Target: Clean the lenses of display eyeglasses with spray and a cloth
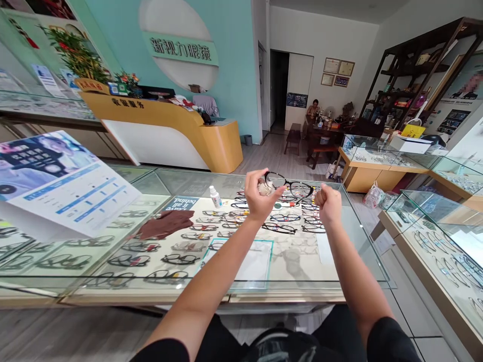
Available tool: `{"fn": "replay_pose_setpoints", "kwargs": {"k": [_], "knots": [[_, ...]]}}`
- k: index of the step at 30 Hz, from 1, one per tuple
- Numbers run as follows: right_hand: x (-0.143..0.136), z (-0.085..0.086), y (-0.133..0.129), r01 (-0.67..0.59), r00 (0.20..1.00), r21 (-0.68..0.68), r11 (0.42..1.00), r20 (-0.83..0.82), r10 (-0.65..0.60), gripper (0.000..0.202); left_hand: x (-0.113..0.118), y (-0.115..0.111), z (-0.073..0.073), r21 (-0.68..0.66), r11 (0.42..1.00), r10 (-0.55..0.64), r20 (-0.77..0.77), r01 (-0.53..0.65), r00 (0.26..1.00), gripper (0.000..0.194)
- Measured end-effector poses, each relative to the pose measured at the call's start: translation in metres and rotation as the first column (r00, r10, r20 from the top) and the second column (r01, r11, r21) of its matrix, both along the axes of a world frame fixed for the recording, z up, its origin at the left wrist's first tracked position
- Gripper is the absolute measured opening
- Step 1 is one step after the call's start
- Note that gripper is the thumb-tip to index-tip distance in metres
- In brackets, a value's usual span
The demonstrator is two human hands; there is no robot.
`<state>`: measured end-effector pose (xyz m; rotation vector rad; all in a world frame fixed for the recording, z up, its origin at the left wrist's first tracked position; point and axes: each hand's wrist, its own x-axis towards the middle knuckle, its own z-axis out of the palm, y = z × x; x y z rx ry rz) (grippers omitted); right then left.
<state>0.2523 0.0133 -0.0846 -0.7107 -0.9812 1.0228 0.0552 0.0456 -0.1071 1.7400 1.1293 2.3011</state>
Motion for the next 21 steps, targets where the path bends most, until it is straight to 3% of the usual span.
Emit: {"fn": "replay_pose_setpoints", "kwargs": {"k": [2,4,7,9,12,14,16,18,20,21], "knots": [[-0.002,0.029,-0.003,0.021,1.0,0.074,0.997,0.008,-0.022,0.071,-0.001,0.0,0.026,0.09,0.996,0.028,0.001,-0.028,1.0,0.08],[-0.006,0.056,-0.009,0.078,0.996,0.235,0.969,0.025,-0.086,0.072,-0.002,-0.003,0.05,0.175,0.984,0.036,-0.008,-0.034,0.999,0.079],[-0.018,0.082,-0.026,0.207,0.974,0.441,0.873,-0.007,-0.227,0.074,-0.006,-0.015,0.073,0.252,0.967,0.031,-0.014,-0.027,0.999,0.075],[-0.026,0.086,-0.038,0.258,0.958,0.532,0.806,-0.035,-0.284,0.072,-0.01,-0.024,0.08,0.258,0.965,0.04,-0.008,-0.037,0.999,0.075],[-0.033,0.078,-0.05,0.205,0.961,0.671,0.713,0.001,-0.277,0.068,-0.017,-0.038,0.084,0.236,0.972,0.014,-0.015,-0.01,1.0,0.075],[-0.031,0.072,-0.054,0.19,0.94,0.717,0.671,0.065,-0.336,0.066,-0.022,-0.045,0.086,0.2,0.98,-0.005,-0.037,0.012,0.999,0.072],[-0.026,0.07,-0.057,0.195,0.908,0.687,0.7,0.144,-0.394,0.062,-0.025,-0.052,0.088,0.146,0.989,-0.002,-0.028,0.006,1.0,0.07],[-0.02,0.073,-0.059,0.183,0.877,0.594,0.783,0.261,-0.403,0.047,-0.028,-0.059,0.091,0.088,0.996,0.03,-0.005,-0.029,1.0,0.069],[-0.015,0.077,-0.062,0.125,0.843,0.477,0.87,0.411,-0.347,0.021,-0.031,-0.063,0.092,0.048,0.995,0.089,-0.014,-0.089,0.996,0.068],[-0.014,0.08,-0.064,0.102,0.824,0.436,0.894,0.467,-0.322,0.025,-0.032,-0.065,0.093,0.032,0.992,0.12,-0.029,-0.119,0.992,0.067]]}}
